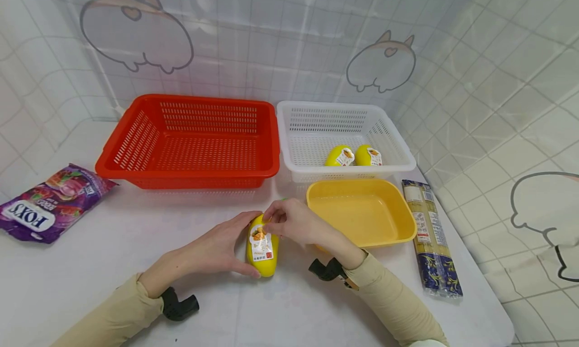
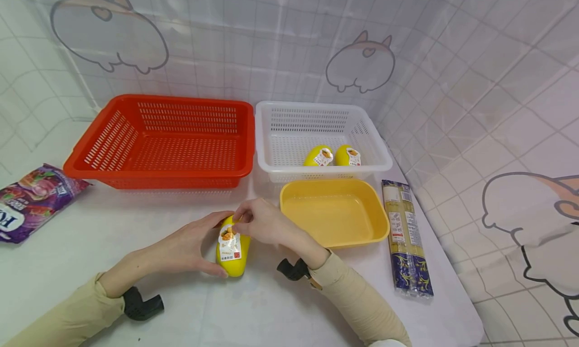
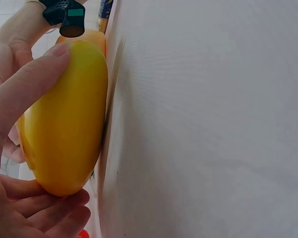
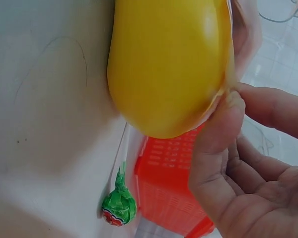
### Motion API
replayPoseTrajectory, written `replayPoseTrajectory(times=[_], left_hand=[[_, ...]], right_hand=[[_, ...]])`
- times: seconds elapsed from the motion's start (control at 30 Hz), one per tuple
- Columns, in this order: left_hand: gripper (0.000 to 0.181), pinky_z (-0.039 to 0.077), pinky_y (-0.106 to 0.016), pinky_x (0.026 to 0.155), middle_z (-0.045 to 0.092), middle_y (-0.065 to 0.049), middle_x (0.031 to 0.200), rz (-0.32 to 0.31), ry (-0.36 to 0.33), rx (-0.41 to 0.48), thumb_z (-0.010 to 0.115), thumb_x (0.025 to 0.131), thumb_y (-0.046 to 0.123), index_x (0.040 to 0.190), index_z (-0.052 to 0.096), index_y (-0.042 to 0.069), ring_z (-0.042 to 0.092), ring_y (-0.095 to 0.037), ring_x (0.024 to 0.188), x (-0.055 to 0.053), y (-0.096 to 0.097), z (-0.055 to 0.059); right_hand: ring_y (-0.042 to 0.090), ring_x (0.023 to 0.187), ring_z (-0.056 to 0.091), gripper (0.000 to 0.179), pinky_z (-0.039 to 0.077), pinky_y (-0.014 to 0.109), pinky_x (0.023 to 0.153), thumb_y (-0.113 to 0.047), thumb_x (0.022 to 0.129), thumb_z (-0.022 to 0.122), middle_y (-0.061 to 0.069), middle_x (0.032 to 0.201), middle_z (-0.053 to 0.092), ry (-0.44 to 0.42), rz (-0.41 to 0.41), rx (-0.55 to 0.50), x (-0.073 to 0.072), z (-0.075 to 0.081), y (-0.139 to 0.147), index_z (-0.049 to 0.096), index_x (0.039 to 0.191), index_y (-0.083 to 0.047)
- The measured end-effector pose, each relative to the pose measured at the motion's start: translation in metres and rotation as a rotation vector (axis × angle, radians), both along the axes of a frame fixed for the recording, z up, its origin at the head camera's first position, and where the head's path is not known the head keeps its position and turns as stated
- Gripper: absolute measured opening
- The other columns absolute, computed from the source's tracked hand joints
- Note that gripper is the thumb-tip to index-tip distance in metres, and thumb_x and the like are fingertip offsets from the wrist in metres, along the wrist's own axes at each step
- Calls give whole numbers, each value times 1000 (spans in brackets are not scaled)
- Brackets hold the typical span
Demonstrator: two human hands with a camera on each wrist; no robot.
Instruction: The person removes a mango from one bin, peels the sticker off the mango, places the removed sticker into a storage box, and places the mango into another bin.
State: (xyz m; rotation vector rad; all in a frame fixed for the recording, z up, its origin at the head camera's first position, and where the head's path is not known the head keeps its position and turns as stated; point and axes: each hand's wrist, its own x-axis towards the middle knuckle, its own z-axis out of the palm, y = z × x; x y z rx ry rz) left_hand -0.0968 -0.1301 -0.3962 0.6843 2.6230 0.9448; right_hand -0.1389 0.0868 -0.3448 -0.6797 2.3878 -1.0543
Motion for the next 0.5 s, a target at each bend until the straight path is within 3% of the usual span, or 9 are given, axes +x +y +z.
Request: replayPoseTrajectory(times=[0.3, 0.5], left_hand=[[119, 42, -53, 111, 41, -2, 155, -13, 5, -1, 87, 61, 65, 154, 33, 13, 44, -24, 139, 0, 0, 1], [119, 43, -53, 110, 41, -1, 155, -9, 3, -4, 88, 60, 64, 154, 33, 15, 45, -23, 138, 0, 0, 2]], right_hand=[[22, 65, 63, 17, 55, 26, 64, -16, 88, 77, 2, 78, 68, -114, 18, -29, -4, 0, 3, 71, 101, -7], [23, 66, 63, 16, 58, 35, 68, -16, 88, 77, 1, 76, 68, -140, 33, -54, -6, -2, 2, 71, 101, -9]])
